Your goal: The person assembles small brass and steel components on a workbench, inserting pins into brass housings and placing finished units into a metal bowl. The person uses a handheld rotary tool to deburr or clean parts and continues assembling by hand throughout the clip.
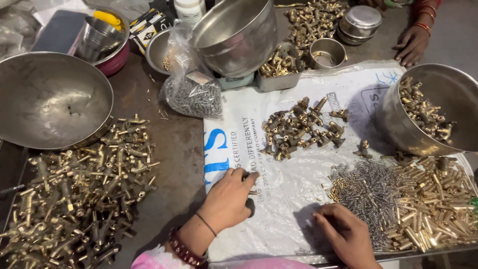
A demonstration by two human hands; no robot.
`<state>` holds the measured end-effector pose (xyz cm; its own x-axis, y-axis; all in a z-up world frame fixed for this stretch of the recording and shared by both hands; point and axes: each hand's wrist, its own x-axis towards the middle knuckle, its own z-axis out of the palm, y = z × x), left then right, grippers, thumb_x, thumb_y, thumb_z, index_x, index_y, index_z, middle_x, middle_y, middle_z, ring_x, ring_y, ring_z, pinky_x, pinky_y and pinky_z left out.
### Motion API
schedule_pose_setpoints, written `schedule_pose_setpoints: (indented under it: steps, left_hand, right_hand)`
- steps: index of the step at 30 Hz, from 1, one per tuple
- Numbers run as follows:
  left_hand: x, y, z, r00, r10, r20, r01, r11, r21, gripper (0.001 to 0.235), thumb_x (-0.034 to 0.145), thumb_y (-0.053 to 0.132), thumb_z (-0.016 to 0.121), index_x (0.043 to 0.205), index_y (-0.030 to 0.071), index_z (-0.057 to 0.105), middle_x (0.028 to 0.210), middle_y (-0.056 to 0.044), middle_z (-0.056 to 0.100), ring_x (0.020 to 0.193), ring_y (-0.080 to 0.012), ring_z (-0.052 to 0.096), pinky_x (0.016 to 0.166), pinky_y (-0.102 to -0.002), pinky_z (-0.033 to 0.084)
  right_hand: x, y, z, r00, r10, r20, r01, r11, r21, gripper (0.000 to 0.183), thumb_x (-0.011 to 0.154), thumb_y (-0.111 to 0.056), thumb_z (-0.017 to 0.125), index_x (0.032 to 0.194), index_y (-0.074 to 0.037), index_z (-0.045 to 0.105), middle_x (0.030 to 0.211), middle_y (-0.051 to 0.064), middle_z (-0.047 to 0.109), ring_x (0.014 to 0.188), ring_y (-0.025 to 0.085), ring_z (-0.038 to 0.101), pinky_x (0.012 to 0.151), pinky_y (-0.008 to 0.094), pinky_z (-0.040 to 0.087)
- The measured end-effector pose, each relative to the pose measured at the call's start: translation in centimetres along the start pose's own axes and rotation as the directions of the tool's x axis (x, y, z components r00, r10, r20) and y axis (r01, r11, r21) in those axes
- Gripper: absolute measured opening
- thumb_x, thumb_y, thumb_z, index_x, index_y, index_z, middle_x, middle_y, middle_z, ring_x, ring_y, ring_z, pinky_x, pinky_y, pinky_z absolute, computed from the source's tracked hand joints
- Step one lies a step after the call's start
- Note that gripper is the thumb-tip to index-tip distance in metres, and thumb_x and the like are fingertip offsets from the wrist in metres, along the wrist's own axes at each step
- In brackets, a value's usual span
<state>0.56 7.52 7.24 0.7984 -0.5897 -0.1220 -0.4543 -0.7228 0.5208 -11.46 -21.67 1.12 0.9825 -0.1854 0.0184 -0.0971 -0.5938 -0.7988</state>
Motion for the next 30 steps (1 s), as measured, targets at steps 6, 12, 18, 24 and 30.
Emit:
schedule_pose_setpoints:
  steps: [6, 12, 18, 24, 30]
  left_hand:
    - [0.9, -5.3, 4.1, 0.999, -0.048, 0.024, 0.041, 0.389, -0.92, 0.051, 0.085, 0.012, 0.071, 0.133, -0.004, 0.065, 0.106, -0.015, 0.075, 0.093, -0.0241, 0.07, 0.081, -0.032, 0.056]
    - [0.7, -3.0, 4.8, 0.981, 0.007, 0.192, 0.179, -0.397, -0.9, 0.047, 0.097, 0.032, 0.056, 0.125, -0.004, 0.066, 0.094, -0.009, 0.07, 0.076, -0.0184, 0.068, 0.056, -0.028, 0.05]
    - [0.3, -1.5, 5.0, 0.941, -0.148, 0.305, 0.242, -0.335, -0.91, 0.05, 0.098, 0.043, 0.05, 0.115, 0.0, 0.069, 0.085, -0.005, 0.068, 0.066, -0.0144, 0.064, 0.048, -0.024, 0.042]
    - [-2.9, -3.0, 3.6, 0.986, -0.079, 0.144, 0.165, 0.434, -0.886, 0.043, 0.084, 0.028, 0.07, 0.115, -0.002, 0.073, 0.08, -0.012, 0.066, 0.065, -0.0226, 0.064, 0.057, -0.034, 0.05]
    - [-6.0, 0.8, 0.9, 0.934, -0.262, 0.243, 0.3, 0.944, -0.138, 0.048, 0.084, 0.042, 0.08, 0.114, 0.007, 0.067, 0.095, -0.017, 0.073, 0.092, -0.0368, 0.071, 0.082, -0.047, 0.055]
  right_hand:
    - [-0.8, 0.9, -0.4, 0.999, 0.014, -0.047, -0.014, 1.0, -0.004, 0.014, 0.081, -0.012, 0.076, 0.092, -0.003, 0.075, 0.094, 0.004, 0.079, 0.083, 0.012, 0.076, 0.075, 0.027, 0.06]
    - [-0.3, 0.6, 0.0, 0.999, -0.022, -0.045, 0.02, 0.998, -0.052, 0.015, 0.081, -0.013, 0.077, 0.092, -0.003, 0.075, 0.092, 0.004, 0.078, 0.081, 0.012, 0.076, 0.073, 0.027, 0.06]
    - [-0.3, 0.7, 0.1, 0.999, -0.003, -0.045, 0.004, 0.999, 0.032, 0.012, 0.083, -0.01, 0.076, 0.092, -0.002, 0.074, 0.09, 0.006, 0.078, 0.08, 0.014, 0.074, 0.073, 0.027, 0.059]
    - [-0.3, 0.7, -0.1, 0.997, -0.056, -0.048, 0.056, 0.998, -0.013, 0.013, 0.082, -0.011, 0.077, 0.09, -0.002, 0.074, 0.09, 0.005, 0.078, 0.081, 0.013, 0.075, 0.076, 0.027, 0.058]
    - [0.0, 0.3, -0.1, 1.0, 0.014, -0.023, -0.014, 1.0, 0.02, 0.014, 0.081, -0.011, 0.077, 0.092, -0.002, 0.075, 0.091, 0.005, 0.078, 0.078, 0.013, 0.076, 0.071, 0.028, 0.06]
